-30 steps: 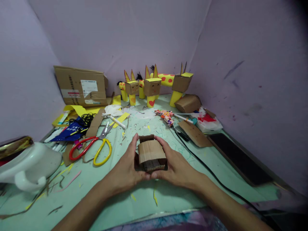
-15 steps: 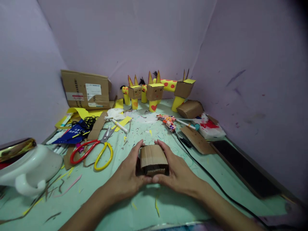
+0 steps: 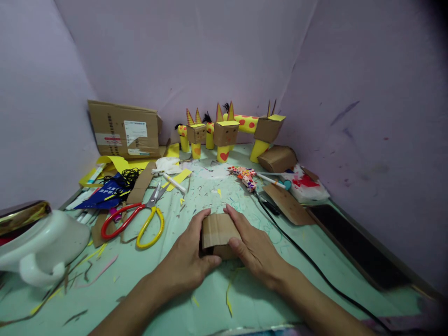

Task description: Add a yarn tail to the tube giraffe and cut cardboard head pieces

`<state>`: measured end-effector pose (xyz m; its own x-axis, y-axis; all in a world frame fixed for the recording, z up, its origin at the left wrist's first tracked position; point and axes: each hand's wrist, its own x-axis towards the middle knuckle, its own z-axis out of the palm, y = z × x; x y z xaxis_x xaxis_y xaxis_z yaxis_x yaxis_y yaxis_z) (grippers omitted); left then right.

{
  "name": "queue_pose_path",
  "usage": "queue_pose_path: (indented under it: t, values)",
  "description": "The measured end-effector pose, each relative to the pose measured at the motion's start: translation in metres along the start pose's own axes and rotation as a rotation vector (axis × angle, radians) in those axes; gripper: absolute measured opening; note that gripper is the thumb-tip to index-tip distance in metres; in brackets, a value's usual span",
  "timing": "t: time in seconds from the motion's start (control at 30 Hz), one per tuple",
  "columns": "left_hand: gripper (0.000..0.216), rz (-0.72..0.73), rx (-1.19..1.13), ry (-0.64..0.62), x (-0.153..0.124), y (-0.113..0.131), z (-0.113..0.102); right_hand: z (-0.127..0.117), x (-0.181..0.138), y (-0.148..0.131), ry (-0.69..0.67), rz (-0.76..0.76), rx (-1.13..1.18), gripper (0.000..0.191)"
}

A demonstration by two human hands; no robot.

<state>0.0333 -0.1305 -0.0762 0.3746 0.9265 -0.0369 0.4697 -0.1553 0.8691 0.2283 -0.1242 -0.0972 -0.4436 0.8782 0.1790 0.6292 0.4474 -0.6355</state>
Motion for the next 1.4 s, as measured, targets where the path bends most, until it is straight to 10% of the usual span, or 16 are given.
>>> queue_pose_path:
  t: [0.8, 1.4]
  values:
    - [0.085, 0.040, 0.304, -0.020, -0.005, -0.001, 0.015, 0.009, -0.002, -0.001, 0.025, -0.024, 0.042, 0.092]
    - [0.097, 0.074, 0.252, -0.054, -0.005, -0.002, 0.010, 0.002, -0.005, -0.006, 0.034, 0.083, 0.198, 0.065]
